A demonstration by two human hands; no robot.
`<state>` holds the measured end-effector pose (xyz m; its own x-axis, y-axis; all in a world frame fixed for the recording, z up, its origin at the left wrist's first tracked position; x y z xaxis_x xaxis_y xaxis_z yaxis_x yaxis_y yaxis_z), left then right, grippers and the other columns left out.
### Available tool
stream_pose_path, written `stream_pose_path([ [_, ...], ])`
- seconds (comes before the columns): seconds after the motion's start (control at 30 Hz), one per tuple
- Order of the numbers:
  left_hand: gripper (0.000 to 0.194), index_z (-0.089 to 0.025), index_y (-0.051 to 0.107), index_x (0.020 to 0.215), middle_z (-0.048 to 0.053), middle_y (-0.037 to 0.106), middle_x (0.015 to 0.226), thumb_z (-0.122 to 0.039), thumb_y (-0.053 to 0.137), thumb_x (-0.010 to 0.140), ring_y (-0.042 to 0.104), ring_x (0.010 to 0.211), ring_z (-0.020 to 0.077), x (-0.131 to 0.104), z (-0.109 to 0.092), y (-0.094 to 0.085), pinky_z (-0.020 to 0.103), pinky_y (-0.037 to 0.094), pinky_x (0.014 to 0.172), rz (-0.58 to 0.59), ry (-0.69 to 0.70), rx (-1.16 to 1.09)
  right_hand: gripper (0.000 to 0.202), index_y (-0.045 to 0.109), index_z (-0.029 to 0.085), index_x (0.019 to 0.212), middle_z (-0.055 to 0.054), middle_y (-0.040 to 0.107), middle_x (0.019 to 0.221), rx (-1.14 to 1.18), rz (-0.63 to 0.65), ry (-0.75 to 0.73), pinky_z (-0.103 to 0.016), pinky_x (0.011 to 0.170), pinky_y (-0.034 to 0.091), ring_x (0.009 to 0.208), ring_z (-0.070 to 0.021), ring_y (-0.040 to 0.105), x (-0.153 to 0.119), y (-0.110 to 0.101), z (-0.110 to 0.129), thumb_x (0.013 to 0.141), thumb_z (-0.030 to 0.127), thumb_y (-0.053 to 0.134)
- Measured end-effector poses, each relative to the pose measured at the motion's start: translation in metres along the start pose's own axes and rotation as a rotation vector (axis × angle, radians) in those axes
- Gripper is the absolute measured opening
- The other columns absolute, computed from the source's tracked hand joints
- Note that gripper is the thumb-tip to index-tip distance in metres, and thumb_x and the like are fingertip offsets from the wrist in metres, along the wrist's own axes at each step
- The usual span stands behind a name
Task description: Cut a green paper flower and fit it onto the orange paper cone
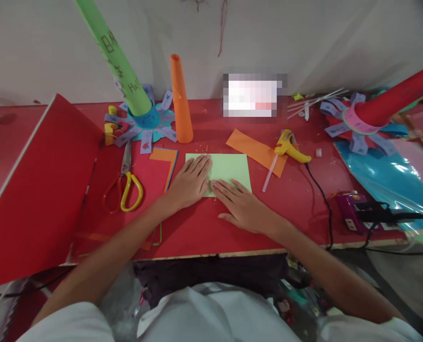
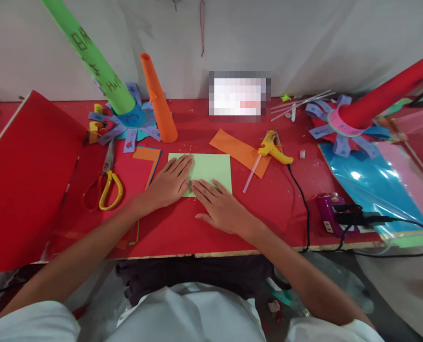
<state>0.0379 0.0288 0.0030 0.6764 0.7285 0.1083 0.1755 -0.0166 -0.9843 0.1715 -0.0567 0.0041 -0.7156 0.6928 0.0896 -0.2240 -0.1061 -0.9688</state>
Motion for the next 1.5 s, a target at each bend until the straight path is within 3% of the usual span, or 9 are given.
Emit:
stream_pose_path([
  [0.17,0.062,-0.004,0.037,0.167,0.019,0.036,0.177,-0.029,0.032,0.11,0.034,0.166,0.0329,0.0,0.001,0.002,0.054,0.028,0.138,-0.033,0.012,0.005,0.09,-0.005,0.015,0.176,-0.018,0.03,0.179,-0.008,-0.01,0.02,-0.059,0.134,0.03,0.166,-0.0341,0.033,-0.025,-0.003,0.005,0.111,0.057,0.041],
  [0.33,0.062,-0.007,0.037,0.168,0.019,0.038,0.176,-0.029,0.035,0.11,0.035,0.166,0.0325,0.0,0.002,0.003,0.055,0.028,0.137,-0.061,0.019,-0.004,0.089,-0.003,0.015,0.176,-0.018,0.032,0.178,-0.051,-0.002,0.078,-0.058,0.132,0.033,0.164,-0.035,0.038,-0.05,-0.011,0.006,0.112,0.056,0.041],
  [0.67,0.062,-0.007,0.036,0.168,0.019,0.037,0.176,-0.029,0.035,0.11,0.035,0.165,0.0326,-0.001,0.002,0.003,0.056,0.028,0.137,-0.071,0.023,-0.006,0.069,0.033,0.013,0.172,-0.018,0.053,0.167,-0.085,-0.055,0.115,-0.06,0.131,0.036,0.152,-0.0334,0.056,-0.064,-0.031,0.008,0.113,0.049,0.042],
  [0.97,0.063,-0.008,0.034,0.169,0.018,0.035,0.177,-0.029,0.035,0.11,0.032,0.167,0.0326,0.0,0.003,0.004,0.056,0.026,0.138,-0.05,0.019,-0.018,0.043,0.063,0.017,0.149,-0.011,0.07,0.151,-0.054,-0.113,0.232,-0.057,0.129,0.038,0.139,-0.0269,0.069,-0.081,-0.047,-0.007,0.115,0.036,0.044],
  [1.27,0.063,-0.007,0.035,0.169,0.018,0.034,0.178,-0.029,0.035,0.11,0.033,0.167,0.0326,0.0,0.001,0.004,0.056,0.027,0.138,-0.041,0.02,0.001,0.027,0.076,0.02,0.123,-0.007,0.083,0.128,-0.09,-0.293,0.27,-0.05,0.122,0.042,0.116,-0.0237,0.079,-0.076,-0.055,-0.011,0.112,0.021,0.052],
  [1.33,0.063,-0.007,0.036,0.169,0.018,0.034,0.177,-0.028,0.035,0.109,0.033,0.167,0.0331,0.0,0.001,0.003,0.057,0.027,0.137,-0.04,0.021,-0.004,0.025,0.078,0.018,0.114,-0.007,0.086,0.116,-0.106,-0.327,0.263,-0.047,0.119,0.044,0.105,-0.0219,0.08,-0.068,-0.059,-0.008,0.111,0.021,0.053],
  [1.4,0.063,-0.006,0.037,0.168,0.019,0.035,0.177,-0.028,0.035,0.109,0.033,0.166,0.0336,0.0,0.0,0.002,0.057,0.028,0.137,-0.039,0.02,-0.007,0.025,0.077,0.016,0.104,-0.009,0.084,0.099,-0.177,-0.287,0.25,-0.044,0.11,0.048,0.095,-0.0229,0.077,-0.052,-0.06,-0.003,0.111,0.021,0.053],
  [1.5,0.063,-0.005,0.039,0.167,0.02,0.036,0.176,-0.028,0.035,0.109,0.035,0.165,0.0345,0.0,-0.001,0.001,0.057,0.028,0.137,-0.041,0.024,-0.004,0.022,0.075,0.012,0.112,-0.012,0.077,0.087,-0.339,-0.117,0.208,-0.042,0.084,0.047,0.087,-0.0279,0.07,-0.02,-0.054,0.004,0.109,0.022,0.055],
])
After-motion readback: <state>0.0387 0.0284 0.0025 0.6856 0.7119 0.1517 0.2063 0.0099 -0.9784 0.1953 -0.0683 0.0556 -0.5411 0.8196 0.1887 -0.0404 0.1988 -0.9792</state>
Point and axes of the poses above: each hand's wrist, its own x-axis towards the middle knuckle, its own y-axis out of the palm, z = x × y, the point moved 8 cm from there along x, towards the middle knuckle
